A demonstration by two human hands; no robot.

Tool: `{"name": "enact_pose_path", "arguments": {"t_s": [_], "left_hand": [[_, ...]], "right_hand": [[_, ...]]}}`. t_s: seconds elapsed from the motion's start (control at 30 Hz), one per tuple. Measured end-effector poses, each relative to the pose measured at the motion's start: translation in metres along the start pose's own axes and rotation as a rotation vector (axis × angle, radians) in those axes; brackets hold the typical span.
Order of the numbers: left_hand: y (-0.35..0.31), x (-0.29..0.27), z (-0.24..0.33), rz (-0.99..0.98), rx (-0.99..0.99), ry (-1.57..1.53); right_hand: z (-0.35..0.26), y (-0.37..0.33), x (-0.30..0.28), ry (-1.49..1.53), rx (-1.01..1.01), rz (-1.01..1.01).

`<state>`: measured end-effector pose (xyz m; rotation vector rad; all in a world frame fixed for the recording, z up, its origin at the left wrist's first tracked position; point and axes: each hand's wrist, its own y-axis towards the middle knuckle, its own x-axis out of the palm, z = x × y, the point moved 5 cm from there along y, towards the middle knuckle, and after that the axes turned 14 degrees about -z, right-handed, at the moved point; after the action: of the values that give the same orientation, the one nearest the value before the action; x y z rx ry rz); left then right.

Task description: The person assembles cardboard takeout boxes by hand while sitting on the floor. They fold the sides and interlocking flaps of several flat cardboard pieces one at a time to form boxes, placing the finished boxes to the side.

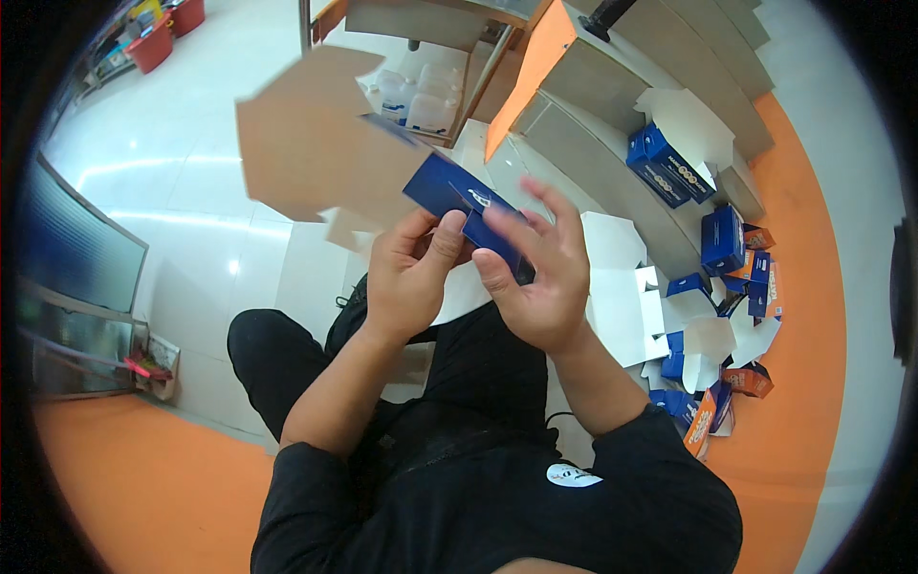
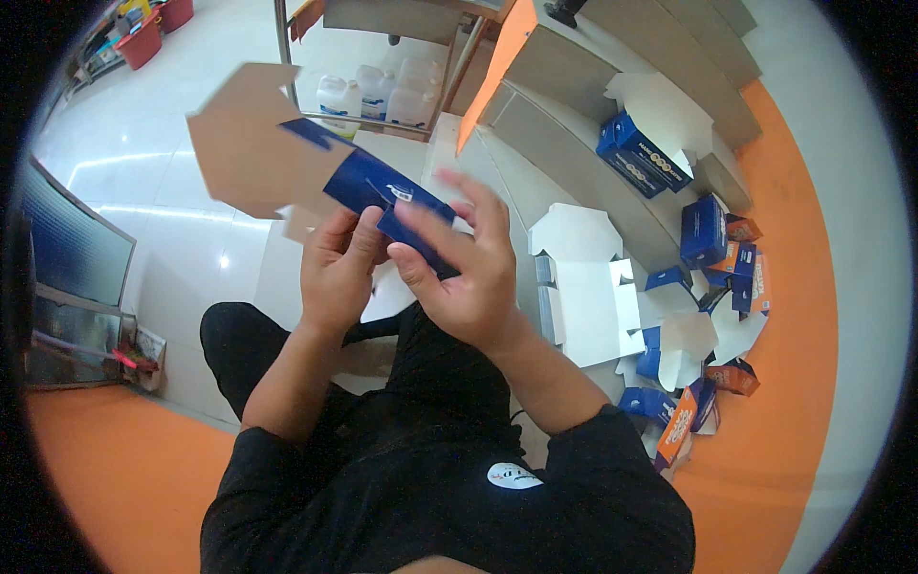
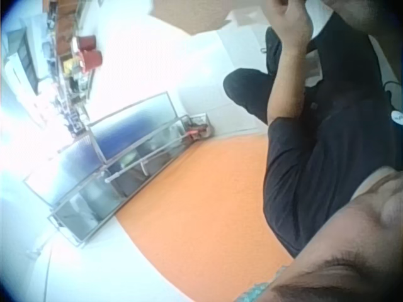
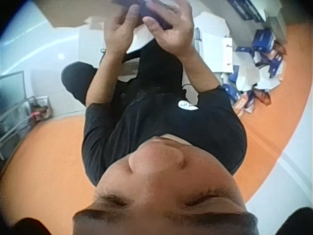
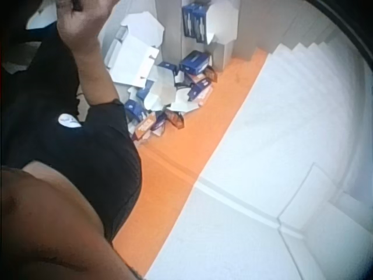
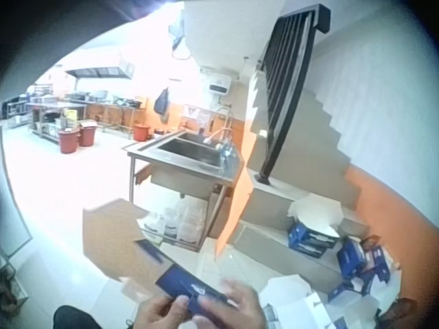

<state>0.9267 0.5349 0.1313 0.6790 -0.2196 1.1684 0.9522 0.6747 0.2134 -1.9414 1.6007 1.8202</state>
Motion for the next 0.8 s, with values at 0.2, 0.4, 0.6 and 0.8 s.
{"name": "enact_pose_path", "arguments": {"t_s": [0.2,0.4,0.6,0.8], "left_hand": [[0.005,-0.003,0.040,-0.745,0.086,0.841],[0.001,-0.021,0.012,-0.760,0.046,0.928],[0.015,-0.015,-0.006,-0.507,-0.131,0.901],[0.008,-0.019,-0.032,-0.494,-0.451,0.577]], "right_hand": [[0.103,-0.014,-0.008,0.683,0.610,0.057],[0.182,-0.040,-0.002,1.336,0.941,-0.076],[0.097,-0.051,-0.006,0.543,0.241,-0.172],[0.114,-0.076,-0.002,0.695,0.308,-0.002]]}}
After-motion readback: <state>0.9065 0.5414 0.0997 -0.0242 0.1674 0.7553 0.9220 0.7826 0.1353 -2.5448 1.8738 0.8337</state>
